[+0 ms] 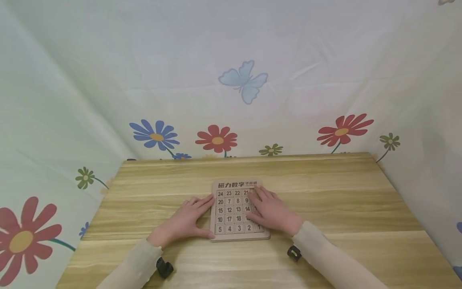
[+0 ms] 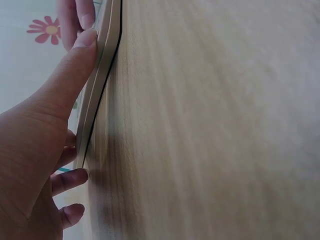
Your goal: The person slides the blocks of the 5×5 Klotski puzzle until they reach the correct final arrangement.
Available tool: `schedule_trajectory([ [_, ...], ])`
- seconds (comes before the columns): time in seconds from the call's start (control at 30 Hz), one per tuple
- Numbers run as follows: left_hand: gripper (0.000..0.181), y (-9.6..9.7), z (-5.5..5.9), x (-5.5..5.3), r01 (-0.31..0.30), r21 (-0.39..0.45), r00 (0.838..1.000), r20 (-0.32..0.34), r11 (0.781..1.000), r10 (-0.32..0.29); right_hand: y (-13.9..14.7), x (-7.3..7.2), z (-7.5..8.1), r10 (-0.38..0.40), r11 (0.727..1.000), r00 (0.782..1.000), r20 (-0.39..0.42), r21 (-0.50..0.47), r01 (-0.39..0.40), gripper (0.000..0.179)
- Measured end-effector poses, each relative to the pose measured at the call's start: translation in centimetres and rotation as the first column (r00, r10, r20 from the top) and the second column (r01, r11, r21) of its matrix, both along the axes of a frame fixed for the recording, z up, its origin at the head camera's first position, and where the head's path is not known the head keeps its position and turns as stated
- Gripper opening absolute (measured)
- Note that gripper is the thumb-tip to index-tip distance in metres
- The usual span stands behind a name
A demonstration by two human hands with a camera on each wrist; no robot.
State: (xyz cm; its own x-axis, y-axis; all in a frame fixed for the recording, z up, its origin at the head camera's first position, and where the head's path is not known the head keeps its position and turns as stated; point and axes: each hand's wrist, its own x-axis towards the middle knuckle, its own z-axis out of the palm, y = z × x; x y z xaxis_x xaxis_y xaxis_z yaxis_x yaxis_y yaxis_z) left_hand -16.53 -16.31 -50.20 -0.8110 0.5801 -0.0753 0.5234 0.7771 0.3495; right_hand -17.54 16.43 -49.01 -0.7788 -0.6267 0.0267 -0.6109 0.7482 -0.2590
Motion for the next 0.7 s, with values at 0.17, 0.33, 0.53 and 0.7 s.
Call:
schedule_trajectory([
  [0.17,0.119,0.0,0.0,-0.2,0.003,-0.009,1.0,-0.011,1.0,-0.003,1.0,0.8,0.2,-0.008,1.0,1.0,0.008,-0.013,0.008,0.07],
  [0.33,0.119,0.0,0.1,-0.2,0.005,-0.014,1.0,-0.011,1.0,-0.005,1.9,1.4,0.4,-0.029,1.0,0.999,0.014,-0.005,0.029,0.071],
  [0.53,0.119,0.0,0.1,-0.1,0.0,-0.016,1.0,-0.008,1.0,0.0,2.4,1.5,0.4,-0.032,0.999,1.0,-0.002,-0.003,0.032,0.069],
  [0.7,0.119,0.0,0.1,0.0,0.004,-0.021,1.0,-0.007,1.0,-0.004,2.5,1.1,0.2,-0.041,0.999,0.999,0.0,-0.006,0.041,0.068],
])
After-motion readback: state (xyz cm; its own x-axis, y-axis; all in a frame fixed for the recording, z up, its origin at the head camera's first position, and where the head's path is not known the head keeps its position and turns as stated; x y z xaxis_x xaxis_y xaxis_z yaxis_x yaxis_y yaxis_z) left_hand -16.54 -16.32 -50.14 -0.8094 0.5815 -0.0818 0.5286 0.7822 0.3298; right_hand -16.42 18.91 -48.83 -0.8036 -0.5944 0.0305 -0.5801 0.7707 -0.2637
